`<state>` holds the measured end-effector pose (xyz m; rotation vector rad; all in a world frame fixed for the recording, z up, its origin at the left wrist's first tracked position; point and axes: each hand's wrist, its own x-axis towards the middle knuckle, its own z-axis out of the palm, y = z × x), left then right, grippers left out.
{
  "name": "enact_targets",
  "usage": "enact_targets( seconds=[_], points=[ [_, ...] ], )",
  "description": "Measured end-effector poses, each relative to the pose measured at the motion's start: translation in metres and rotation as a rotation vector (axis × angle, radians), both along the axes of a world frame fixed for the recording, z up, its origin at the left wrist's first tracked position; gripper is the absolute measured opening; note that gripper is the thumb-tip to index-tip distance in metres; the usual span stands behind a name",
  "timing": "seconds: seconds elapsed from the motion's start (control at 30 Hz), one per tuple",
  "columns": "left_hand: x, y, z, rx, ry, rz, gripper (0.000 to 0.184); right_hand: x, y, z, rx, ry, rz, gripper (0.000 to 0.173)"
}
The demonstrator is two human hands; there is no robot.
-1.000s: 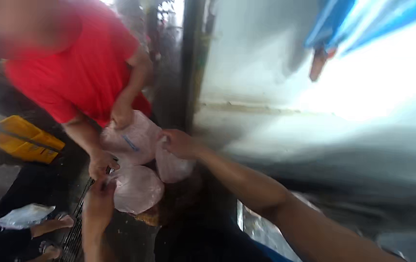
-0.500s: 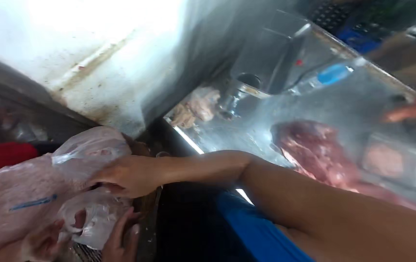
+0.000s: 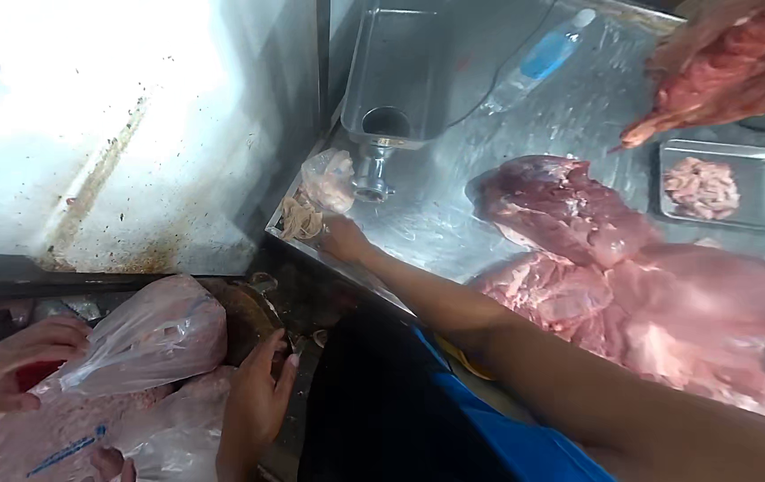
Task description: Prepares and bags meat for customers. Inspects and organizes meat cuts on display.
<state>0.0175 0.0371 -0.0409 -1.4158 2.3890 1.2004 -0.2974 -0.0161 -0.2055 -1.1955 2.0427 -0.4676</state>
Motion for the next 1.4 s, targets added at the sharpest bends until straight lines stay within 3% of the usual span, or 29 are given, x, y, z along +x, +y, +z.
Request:
enact_targets(
  seconds=[0.17,0.27,0.4,0.47,0.53,0.67,0.8,0.87,0.93,1.1,1.2,1.3,1.4],
  points=[
    [-0.044,-0.012,0.004,0.045,-0.010,-0.045,0.052,-0.026,-0.099,-0.035,-0.089,0.214,-0.168,0.078],
    [-0.049,-0.003,-0.013,0.051,-0.028,-0.001,0.052,-0.044,-0.114,-0.062,-0.027,0.209,-0.174,0.106],
    [-0.035,0.010,-0.035,0.239,-0.149,0.061,0.051,-0.061,-0.118,-0.084,0.050,0.208,-0.235,0.090],
    [-0.028,0.011,-0.054,0.354,-0.096,0.126,0.050,-0.069,-0.120,-0.094,0.029,0.236,-0.269,0.081],
    [-0.037,-0.007,-0.070,0.417,-0.008,0.203,0.049,-0.072,-0.117,-0.097,0.021,0.201,-0.286,0.083],
    [-0.120,-0.085,-0.106,0.225,0.023,0.215,0.054,-0.063,-0.110,-0.094,0.023,0.322,-0.161,0.090],
    [-0.203,-0.159,-0.195,-0.127,-0.110,0.115,0.072,-0.039,-0.059,-0.078,-0.218,0.312,-0.036,0.084],
    [-0.219,-0.179,-0.238,-0.231,-0.149,0.051,0.064,-0.028,-0.019,-0.067,-0.223,0.231,-0.051,0.071],
    [-0.220,-0.189,-0.249,-0.238,-0.110,0.069,0.049,-0.025,0.024,-0.061,-0.152,0.104,-0.116,0.059],
    [-0.200,-0.168,-0.169,-0.185,0.185,0.325,0.046,-0.043,0.099,-0.051,-0.055,-0.264,-0.382,0.041],
    [-0.203,-0.124,-0.136,-0.099,0.352,0.362,0.042,-0.052,0.100,-0.038,-0.110,-0.758,-0.447,0.041],
    [-0.224,-0.072,-0.133,0.074,0.468,0.243,0.040,-0.052,0.095,-0.035,-0.235,-1.299,-0.555,0.065],
    [-0.242,-0.031,-0.137,0.247,0.411,-0.061,0.045,-0.061,0.101,-0.031,-0.313,-1.463,-0.702,0.056]
  ],
)
